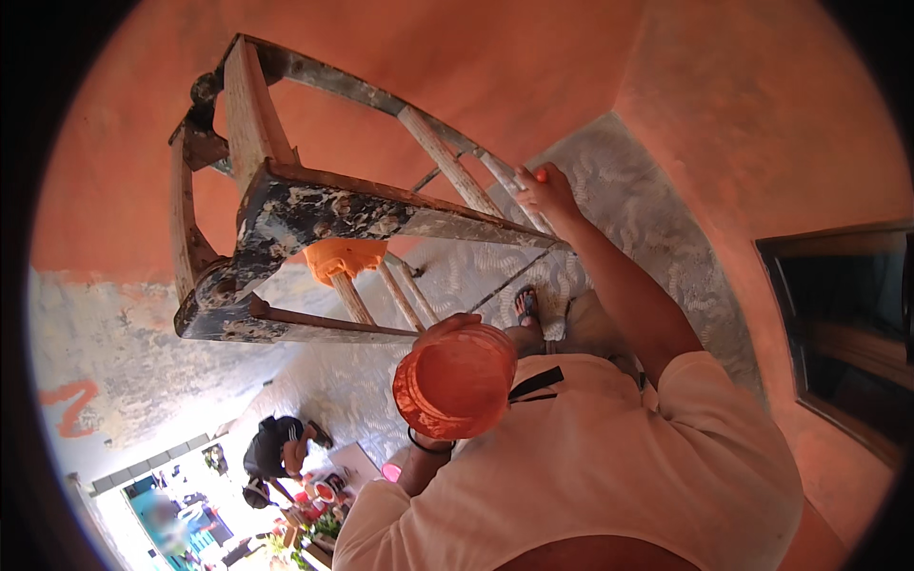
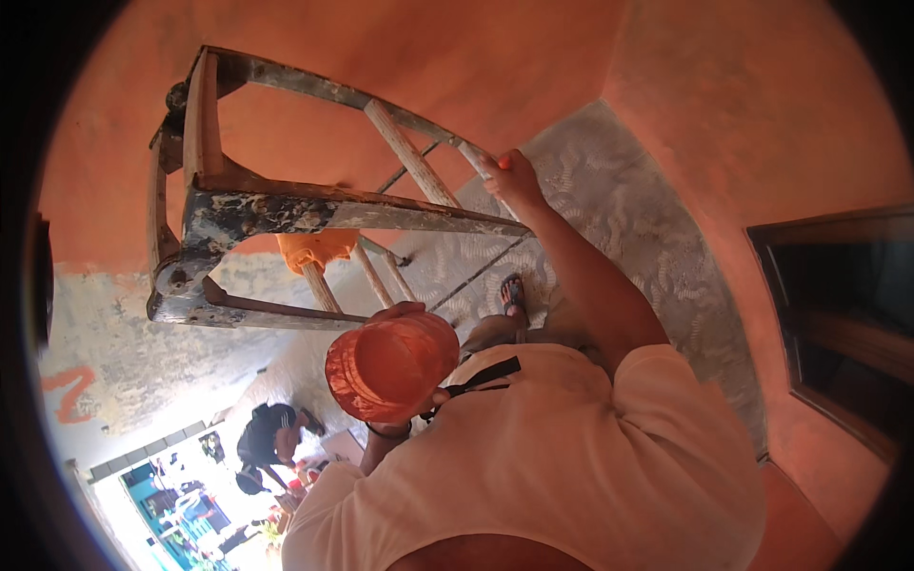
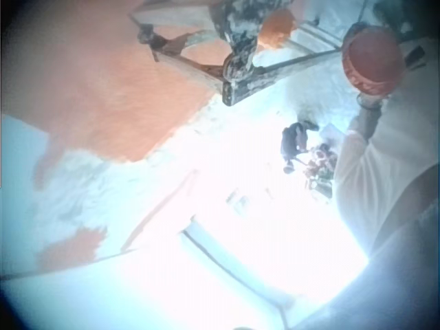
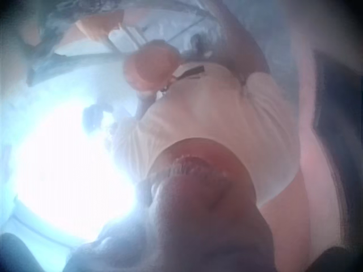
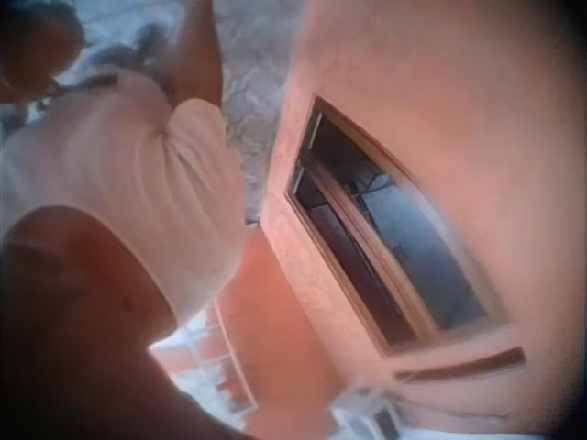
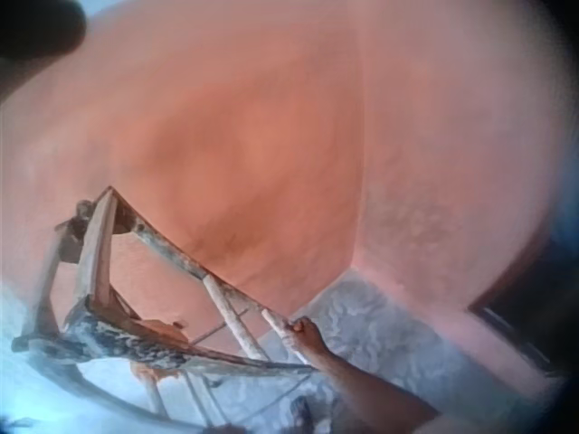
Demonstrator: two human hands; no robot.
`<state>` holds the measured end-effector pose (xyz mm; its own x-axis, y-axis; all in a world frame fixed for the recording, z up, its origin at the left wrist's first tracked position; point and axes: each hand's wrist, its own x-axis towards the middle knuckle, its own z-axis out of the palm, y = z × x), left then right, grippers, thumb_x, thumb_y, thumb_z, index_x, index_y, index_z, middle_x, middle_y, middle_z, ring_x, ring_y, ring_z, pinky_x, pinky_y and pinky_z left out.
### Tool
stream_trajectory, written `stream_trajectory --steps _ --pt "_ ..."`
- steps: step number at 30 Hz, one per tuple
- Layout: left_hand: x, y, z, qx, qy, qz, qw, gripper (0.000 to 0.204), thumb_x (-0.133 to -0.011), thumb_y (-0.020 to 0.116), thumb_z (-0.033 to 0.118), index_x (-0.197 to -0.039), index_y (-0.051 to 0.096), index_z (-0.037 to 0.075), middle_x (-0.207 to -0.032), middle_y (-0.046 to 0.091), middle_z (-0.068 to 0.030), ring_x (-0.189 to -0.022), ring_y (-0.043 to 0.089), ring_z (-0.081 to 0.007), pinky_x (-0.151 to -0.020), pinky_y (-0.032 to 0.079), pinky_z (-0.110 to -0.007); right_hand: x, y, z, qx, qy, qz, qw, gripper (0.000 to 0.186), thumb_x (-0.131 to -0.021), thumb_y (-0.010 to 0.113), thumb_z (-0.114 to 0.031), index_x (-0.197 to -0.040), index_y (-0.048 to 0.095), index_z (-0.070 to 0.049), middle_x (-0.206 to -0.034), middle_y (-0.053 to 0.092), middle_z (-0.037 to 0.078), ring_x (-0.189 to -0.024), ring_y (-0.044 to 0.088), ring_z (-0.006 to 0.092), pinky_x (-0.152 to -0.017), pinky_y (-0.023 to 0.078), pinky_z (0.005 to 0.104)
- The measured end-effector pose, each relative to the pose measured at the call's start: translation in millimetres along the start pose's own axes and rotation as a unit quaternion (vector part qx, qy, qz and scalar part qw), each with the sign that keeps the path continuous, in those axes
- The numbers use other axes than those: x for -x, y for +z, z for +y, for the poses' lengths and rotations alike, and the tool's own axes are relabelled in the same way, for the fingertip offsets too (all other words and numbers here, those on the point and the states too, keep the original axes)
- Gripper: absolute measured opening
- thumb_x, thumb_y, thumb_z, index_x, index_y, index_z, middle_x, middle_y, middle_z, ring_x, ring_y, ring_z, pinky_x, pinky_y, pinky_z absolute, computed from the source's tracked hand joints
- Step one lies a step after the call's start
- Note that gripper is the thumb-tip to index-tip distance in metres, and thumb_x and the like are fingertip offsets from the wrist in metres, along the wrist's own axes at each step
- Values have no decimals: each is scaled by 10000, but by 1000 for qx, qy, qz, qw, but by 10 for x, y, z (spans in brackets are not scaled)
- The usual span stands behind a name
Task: The person sits on the floor, opens a pink paint container, and uses a brush to transfer orange paint into a small cup. They then stand, walk to a ladder, and fold an orange cloth.
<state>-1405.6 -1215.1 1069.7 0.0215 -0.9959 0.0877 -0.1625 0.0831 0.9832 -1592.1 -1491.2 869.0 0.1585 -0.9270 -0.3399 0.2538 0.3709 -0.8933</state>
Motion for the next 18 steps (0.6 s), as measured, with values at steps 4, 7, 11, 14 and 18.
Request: stream_trajectory --steps 4,7,11,14,18 --pt "54 173 -5 20 -55 72 996 1148 -580 1025 461 -1480 450 41 -1426 560 -166 -1280 584 -287 -1067 496 -440 -36 603 -384 -6 90 -61 994 464 -1010 695 -488 -1110 456 -102 -809 617 80 -687 659 173 -589 516 316" --pt "112 418 -62 -13 -49 139 989 1238 -563 1020 536 -1515 398 47 -1440 548 -174 -1304 566 -296 -1078 491 -449 -280 883 -319 -36 74 -156 984 518 -1009 666 -534 -1187 538 -64 -960 697 178 -870 750 316 -734 590 432" --pt "235 930 -131 10 -32 285 958 1295 -587 990 594 -1566 325 68 -1466 528 -193 -1310 551 -309 -1072 500 -450 -174 1018 -464 -205 200 -245 926 556 -1005 655 -549 -1143 659 -11 -1022 715 225 -932 754 361 -687 614 469" --pt "295 1254 -66 16 -19 360 933 1287 -584 1003 555 -1571 328 81 -1469 524 -199 -1301 556 -311 -1058 513 -441 -49 1117 -577 -244 193 -235 921 319 -1035 663 -381 -1091 561 -83 -815 663 180 -669 704 284 -476 523 394" --pt "274 1371 63 32 5 399 916 1273 -591 1007 519 -1576 325 87 -1463 524 -205 -1302 556 -317 -1046 520 -437 17 1180 -771 -193 149 -184 952 283 -1014 682 -204 -1010 409 -134 -742 603 154 -503 565 189 -391 442 340"
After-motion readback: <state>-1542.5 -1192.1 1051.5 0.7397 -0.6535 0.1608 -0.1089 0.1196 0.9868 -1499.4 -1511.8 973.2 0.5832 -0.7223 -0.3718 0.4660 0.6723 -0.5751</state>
